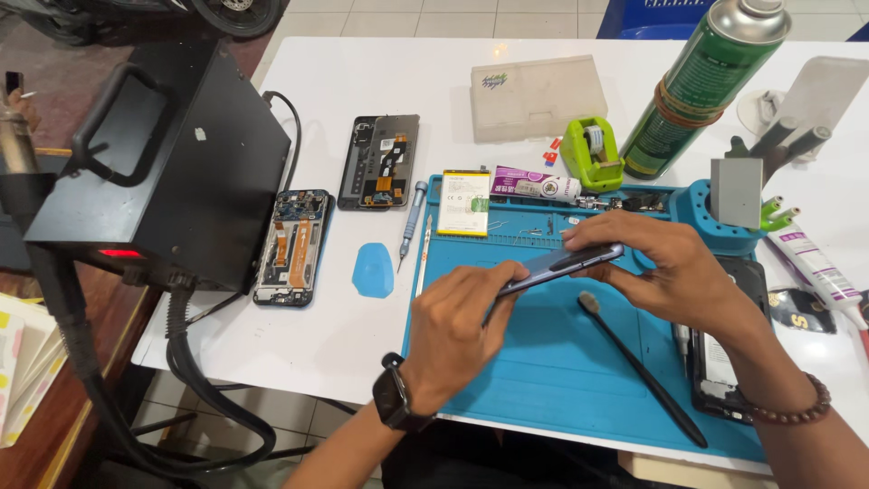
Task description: The person uses a blue suction cup to separate the screen from the smartphone body, then wipes the screen with a blue cloth. They handle the phone's internal components, including the battery and motherboard, and compare parts from another disassembled phone. The person continues to manipulate the phone and its components on a blue mat.
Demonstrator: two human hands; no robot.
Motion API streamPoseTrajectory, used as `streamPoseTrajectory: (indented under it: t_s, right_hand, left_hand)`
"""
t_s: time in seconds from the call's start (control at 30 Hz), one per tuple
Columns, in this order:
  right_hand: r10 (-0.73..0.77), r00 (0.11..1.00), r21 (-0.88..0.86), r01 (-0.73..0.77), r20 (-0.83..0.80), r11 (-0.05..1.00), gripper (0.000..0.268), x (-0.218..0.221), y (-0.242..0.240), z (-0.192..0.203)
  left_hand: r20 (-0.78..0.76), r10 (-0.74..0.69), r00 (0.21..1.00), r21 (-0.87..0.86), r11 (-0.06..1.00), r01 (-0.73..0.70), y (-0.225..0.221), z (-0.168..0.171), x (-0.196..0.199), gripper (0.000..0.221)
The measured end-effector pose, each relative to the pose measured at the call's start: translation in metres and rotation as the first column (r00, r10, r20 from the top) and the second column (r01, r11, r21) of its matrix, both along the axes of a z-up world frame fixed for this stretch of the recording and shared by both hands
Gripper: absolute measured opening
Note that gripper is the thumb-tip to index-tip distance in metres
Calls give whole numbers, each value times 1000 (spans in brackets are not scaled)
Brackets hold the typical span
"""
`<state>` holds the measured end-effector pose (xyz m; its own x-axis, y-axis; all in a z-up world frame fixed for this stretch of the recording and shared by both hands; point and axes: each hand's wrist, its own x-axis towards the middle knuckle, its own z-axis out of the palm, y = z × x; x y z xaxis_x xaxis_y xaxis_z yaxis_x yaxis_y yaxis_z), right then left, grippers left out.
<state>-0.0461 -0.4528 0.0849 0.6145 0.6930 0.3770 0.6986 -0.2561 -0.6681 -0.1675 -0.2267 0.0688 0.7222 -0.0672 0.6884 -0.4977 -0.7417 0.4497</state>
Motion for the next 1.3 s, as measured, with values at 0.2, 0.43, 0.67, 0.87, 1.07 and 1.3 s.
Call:
streamPoseTrajectory:
  t_s: [0.2, 0.43, 0.67, 0.87, 1.07, 1.3]
  right_hand:
    - [-57, 991, 69, 49, 117, 996, 42, 6, -6, -10]
    - [-108, 942, 154, 61, 317, 986, 50, -2, -4, -15]
    - [-143, 947, 133, 108, 288, 985, 46, 1, -15, -30]
    - [-196, 979, 169, 183, 65, 969, 38, -3, -19, -39]
    - [-165, 984, 238, 178, -71, 955, 33, -6, -22, -46]
    - [-294, 902, 184, 362, -316, 914, 30, -11, -26, -56]
  left_hand:
    - [153, -153, 976, 223, 968, 117, 21, -1, 32, 24]
    - [380, -283, 880, 430, 897, 103, 31, -4, 72, 20]
    - [179, -353, 918, 161, 931, 327, 29, -14, 71, 32]
    - [76, -415, 907, 15, 909, 415, 27, -20, 60, 31]
    - [20, -438, 899, -116, 892, 437, 21, -24, 56, 29]
    - [-194, -515, 835, -448, 803, 392, 9, -31, 51, 28]
